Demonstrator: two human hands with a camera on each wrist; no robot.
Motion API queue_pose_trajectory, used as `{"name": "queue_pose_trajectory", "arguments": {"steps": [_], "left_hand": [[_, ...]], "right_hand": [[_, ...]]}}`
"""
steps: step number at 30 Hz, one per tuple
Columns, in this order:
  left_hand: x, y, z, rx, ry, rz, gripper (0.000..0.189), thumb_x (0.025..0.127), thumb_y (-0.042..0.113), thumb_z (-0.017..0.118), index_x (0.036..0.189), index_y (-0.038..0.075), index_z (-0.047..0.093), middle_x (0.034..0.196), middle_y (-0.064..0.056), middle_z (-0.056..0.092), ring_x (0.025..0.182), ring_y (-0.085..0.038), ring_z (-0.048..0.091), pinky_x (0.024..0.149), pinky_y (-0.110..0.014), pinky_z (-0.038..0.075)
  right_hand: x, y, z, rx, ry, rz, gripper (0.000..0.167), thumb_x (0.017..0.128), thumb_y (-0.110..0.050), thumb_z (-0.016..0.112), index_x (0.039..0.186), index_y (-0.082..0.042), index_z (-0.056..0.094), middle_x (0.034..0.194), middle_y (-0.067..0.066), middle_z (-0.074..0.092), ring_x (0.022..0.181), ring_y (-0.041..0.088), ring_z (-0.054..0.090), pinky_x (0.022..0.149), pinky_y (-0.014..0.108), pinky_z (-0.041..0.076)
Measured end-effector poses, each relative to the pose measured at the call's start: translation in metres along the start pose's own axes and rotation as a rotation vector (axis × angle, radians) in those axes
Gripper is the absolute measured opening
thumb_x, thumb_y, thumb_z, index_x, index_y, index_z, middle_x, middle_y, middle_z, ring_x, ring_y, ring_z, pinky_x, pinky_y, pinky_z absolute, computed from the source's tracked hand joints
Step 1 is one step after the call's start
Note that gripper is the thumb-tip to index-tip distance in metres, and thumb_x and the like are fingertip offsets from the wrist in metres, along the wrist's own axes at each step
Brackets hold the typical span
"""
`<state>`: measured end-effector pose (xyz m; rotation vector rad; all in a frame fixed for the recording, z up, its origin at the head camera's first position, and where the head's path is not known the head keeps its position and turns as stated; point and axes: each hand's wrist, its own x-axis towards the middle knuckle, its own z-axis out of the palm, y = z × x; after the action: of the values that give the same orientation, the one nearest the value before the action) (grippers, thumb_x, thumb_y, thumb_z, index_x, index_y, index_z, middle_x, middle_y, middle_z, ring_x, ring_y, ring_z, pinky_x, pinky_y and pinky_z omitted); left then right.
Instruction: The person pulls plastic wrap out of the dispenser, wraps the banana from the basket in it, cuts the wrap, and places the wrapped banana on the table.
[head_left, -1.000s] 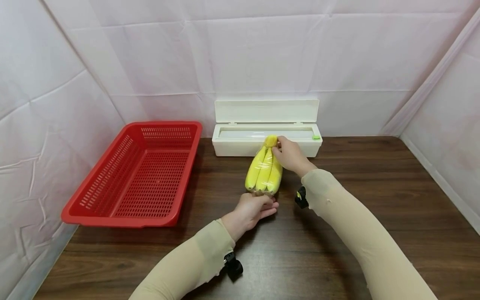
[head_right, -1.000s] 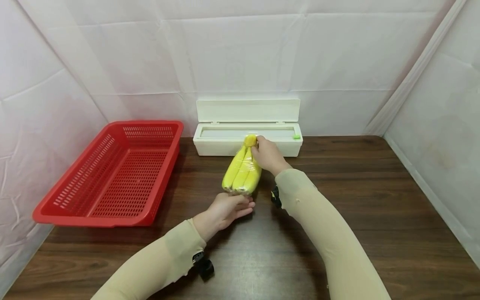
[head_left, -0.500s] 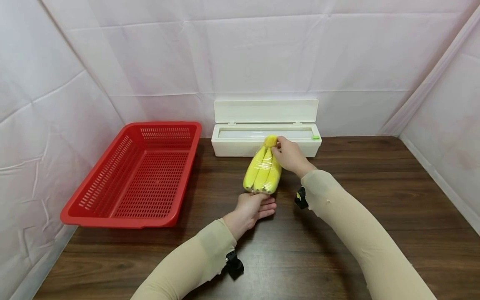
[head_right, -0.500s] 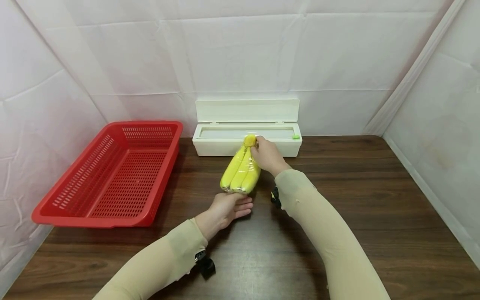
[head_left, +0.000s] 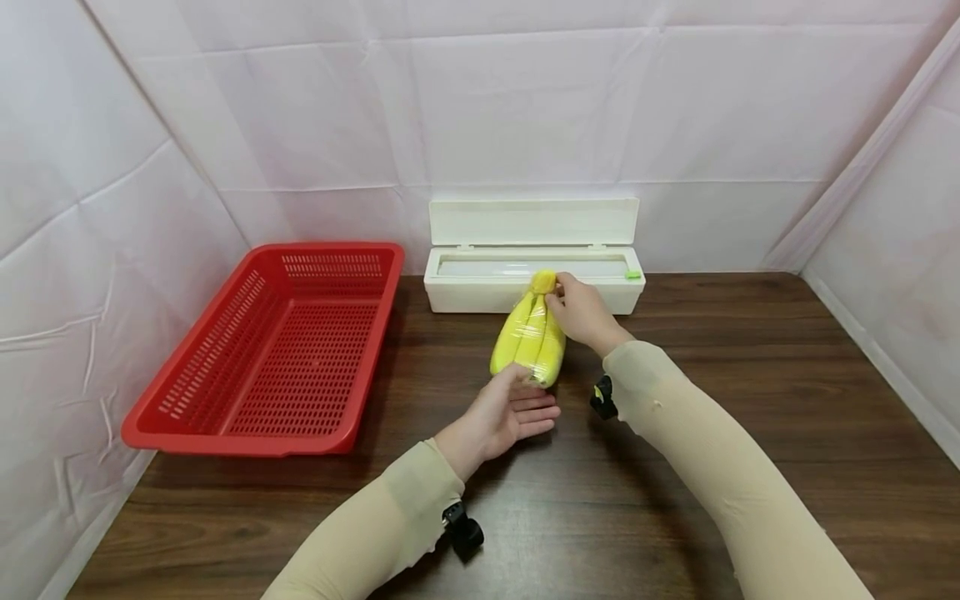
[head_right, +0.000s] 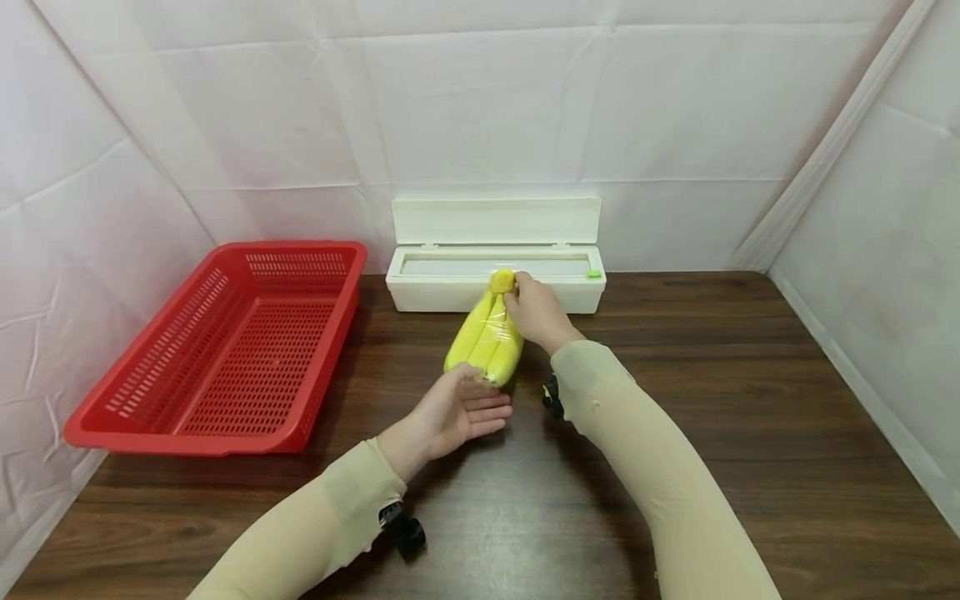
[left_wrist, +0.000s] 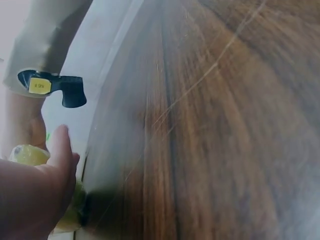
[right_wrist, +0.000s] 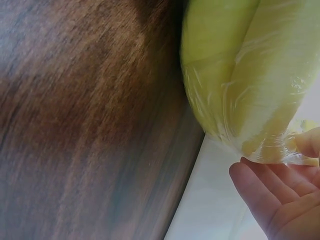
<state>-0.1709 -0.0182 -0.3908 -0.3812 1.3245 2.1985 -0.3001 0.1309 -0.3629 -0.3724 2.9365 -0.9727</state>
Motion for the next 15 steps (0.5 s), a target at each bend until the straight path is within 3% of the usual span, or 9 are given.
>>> {"name": "queue_pose_trajectory", "arguments": {"steps": [3,5,10,15], "left_hand": [[-0.001,0.003,-0.002,-0.004,-0.038,-0.042,0.082,0.089,0.058,0.039,0.136,-0.01,0.038,0.136,-0.028,0.046,0.121,-0.04,0.052,0.103,-0.048,0.041],[-0.001,0.004,-0.003,0.006,-0.051,-0.059,0.088,0.09,0.064,0.032,0.138,-0.009,0.036,0.137,-0.029,0.045,0.123,-0.042,0.05,0.103,-0.05,0.04],[-0.003,0.005,-0.008,0.101,-0.023,-0.071,0.084,0.094,0.061,0.029,0.138,-0.01,0.034,0.131,-0.031,0.051,0.118,-0.043,0.054,0.099,-0.051,0.043],[-0.007,0.006,-0.013,0.216,0.093,-0.005,0.073,0.095,0.052,0.044,0.138,-0.006,0.033,0.125,-0.03,0.055,0.107,-0.04,0.062,0.087,-0.046,0.053]], "right_hand": [[0.0,-0.001,-0.001,0.002,-0.001,-0.001,0.045,0.101,-0.022,0.041,0.14,0.0,0.036,0.132,0.024,0.051,0.119,0.034,0.053,0.094,0.045,0.048],[0.0,-0.001,-0.001,0.003,-0.006,-0.001,0.045,0.101,-0.022,0.041,0.14,-0.001,0.036,0.133,0.023,0.051,0.119,0.034,0.054,0.094,0.045,0.048],[0.001,-0.001,0.0,0.011,-0.021,-0.001,0.047,0.101,-0.022,0.042,0.143,-0.002,0.033,0.136,0.023,0.049,0.121,0.034,0.053,0.095,0.045,0.048],[0.0,-0.001,-0.001,0.015,-0.029,-0.008,0.047,0.101,-0.021,0.041,0.144,-0.004,0.032,0.137,0.024,0.048,0.122,0.034,0.052,0.094,0.045,0.048]]}}
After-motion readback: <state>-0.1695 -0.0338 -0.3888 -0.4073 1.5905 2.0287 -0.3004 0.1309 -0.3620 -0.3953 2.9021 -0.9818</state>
